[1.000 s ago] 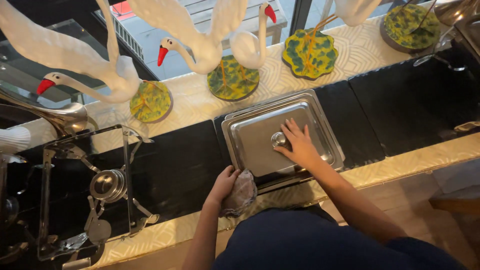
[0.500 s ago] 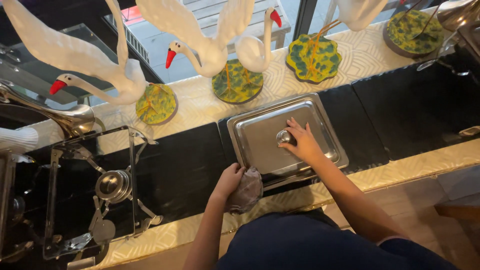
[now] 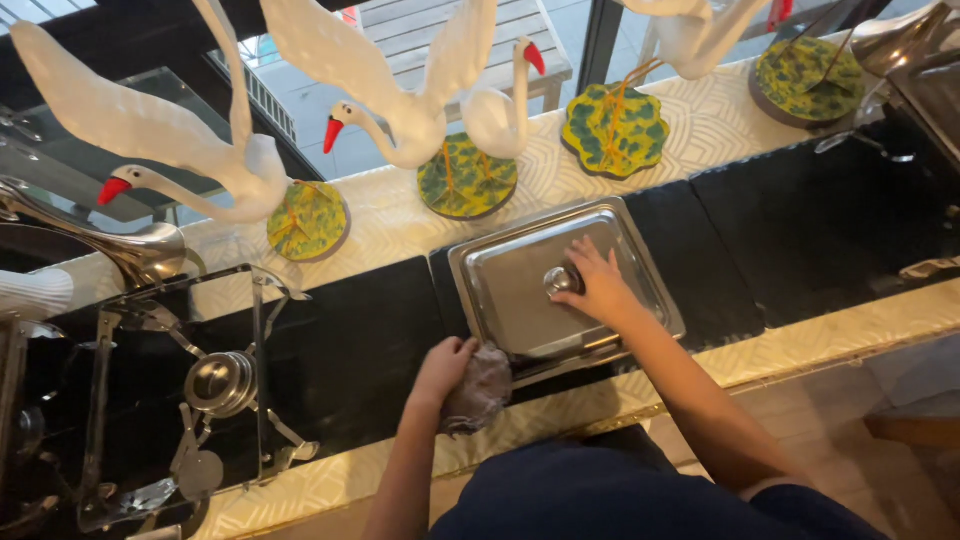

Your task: Polishing and wiping down stainless steel catering chafing dishes and lids using a cloth.

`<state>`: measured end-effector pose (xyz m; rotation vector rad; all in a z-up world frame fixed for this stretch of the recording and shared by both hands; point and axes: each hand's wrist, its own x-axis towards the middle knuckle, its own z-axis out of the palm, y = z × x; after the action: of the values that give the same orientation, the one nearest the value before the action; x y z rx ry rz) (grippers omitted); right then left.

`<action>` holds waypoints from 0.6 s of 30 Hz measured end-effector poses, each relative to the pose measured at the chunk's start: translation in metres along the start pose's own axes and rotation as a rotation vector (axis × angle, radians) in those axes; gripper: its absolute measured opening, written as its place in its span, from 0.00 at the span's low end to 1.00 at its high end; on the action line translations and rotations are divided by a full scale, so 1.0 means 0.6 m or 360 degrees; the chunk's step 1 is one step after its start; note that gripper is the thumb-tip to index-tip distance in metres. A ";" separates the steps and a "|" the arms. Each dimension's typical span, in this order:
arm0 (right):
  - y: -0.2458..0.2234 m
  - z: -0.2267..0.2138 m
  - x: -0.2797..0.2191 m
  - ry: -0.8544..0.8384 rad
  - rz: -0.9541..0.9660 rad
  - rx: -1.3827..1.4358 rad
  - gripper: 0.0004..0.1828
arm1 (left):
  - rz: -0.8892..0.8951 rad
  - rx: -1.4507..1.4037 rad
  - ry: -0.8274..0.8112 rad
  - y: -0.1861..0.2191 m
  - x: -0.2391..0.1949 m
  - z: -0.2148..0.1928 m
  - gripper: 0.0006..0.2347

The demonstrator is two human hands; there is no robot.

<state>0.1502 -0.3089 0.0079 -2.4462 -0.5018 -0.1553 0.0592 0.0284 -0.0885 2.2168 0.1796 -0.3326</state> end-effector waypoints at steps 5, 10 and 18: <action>-0.046 -0.093 -0.007 -0.0009 -0.0073 -0.0107 0.44 | -0.0064 -0.0252 0.0211 0.027 0.002 0.002 0.22; -0.194 -0.292 -0.025 -0.0383 -0.0538 0.0516 0.15 | -0.0179 -0.1616 -0.0157 0.185 -0.048 0.039 0.18; -0.101 -0.611 -0.195 -0.1769 0.0162 0.2181 0.16 | -0.0107 -0.2262 -0.0349 0.276 -0.060 0.154 0.21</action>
<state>0.0224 -0.5242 0.3068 -0.9874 -0.6042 1.2238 0.0489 -0.1472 -0.0084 0.7682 0.2580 -0.3221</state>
